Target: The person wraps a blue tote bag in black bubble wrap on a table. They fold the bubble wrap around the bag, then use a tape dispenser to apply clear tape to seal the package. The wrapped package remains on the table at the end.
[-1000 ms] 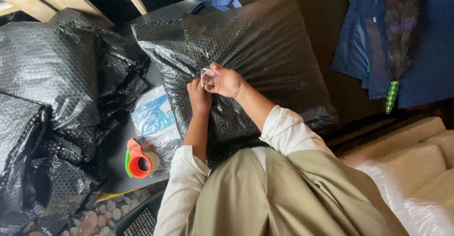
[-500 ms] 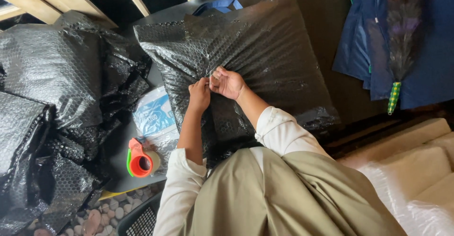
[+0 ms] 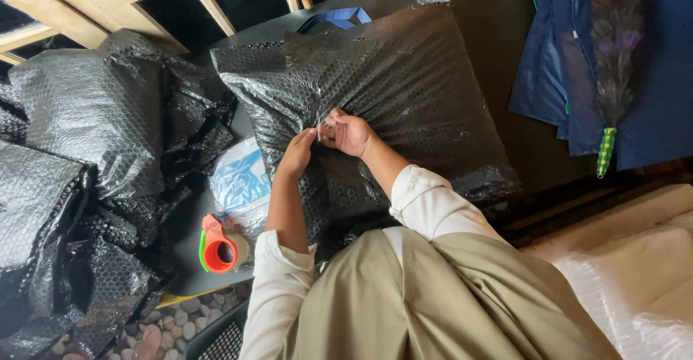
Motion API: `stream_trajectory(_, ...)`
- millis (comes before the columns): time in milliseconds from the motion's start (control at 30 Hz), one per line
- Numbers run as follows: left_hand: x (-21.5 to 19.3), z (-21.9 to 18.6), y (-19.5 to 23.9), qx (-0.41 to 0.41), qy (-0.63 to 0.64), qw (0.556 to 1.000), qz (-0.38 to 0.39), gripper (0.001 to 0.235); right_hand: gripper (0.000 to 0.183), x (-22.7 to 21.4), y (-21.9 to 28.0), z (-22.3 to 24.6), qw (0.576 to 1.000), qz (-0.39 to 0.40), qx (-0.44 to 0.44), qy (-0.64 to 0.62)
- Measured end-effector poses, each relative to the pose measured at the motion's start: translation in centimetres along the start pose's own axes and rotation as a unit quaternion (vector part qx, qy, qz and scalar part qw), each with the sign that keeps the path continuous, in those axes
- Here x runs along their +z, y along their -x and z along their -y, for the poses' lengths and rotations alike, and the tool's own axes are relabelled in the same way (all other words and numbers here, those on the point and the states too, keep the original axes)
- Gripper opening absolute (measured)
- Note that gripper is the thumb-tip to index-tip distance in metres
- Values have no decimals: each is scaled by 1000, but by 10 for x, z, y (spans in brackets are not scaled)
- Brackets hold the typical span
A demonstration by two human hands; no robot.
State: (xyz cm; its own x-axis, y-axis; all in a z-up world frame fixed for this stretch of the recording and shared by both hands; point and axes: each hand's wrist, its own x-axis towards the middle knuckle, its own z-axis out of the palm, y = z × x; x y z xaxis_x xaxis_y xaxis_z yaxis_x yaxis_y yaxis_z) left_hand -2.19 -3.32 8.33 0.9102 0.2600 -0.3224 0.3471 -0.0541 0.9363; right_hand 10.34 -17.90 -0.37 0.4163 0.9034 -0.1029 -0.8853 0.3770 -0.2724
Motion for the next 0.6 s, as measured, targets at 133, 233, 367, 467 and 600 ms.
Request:
stream_trajectory(133, -11, 47, -24, -3, -15, 1000, -6, 35, 7, 5, 2, -1, 1000, -20, -4, 7)
stream_trajectory(233, -6, 66, -38, 6, -39, 999, -22, 31, 8, 8, 2, -1, 999, -34, -6, 15)
stream_trajectory(367, -9, 61, -37, 26, -90, 995, -26, 35, 9, 16, 7, -5, 997, -75, -20, 24)
stream_trajectory(467, -7, 55, -34, 17, -101, 994, -29, 34, 8, 26, 9, -9, 993, -109, -32, 27)
stream_trajectory(600, -9, 59, -41, 23, -100, 994, -44, 34, 9, 38, 10, -11, 986, -143, -65, 62)
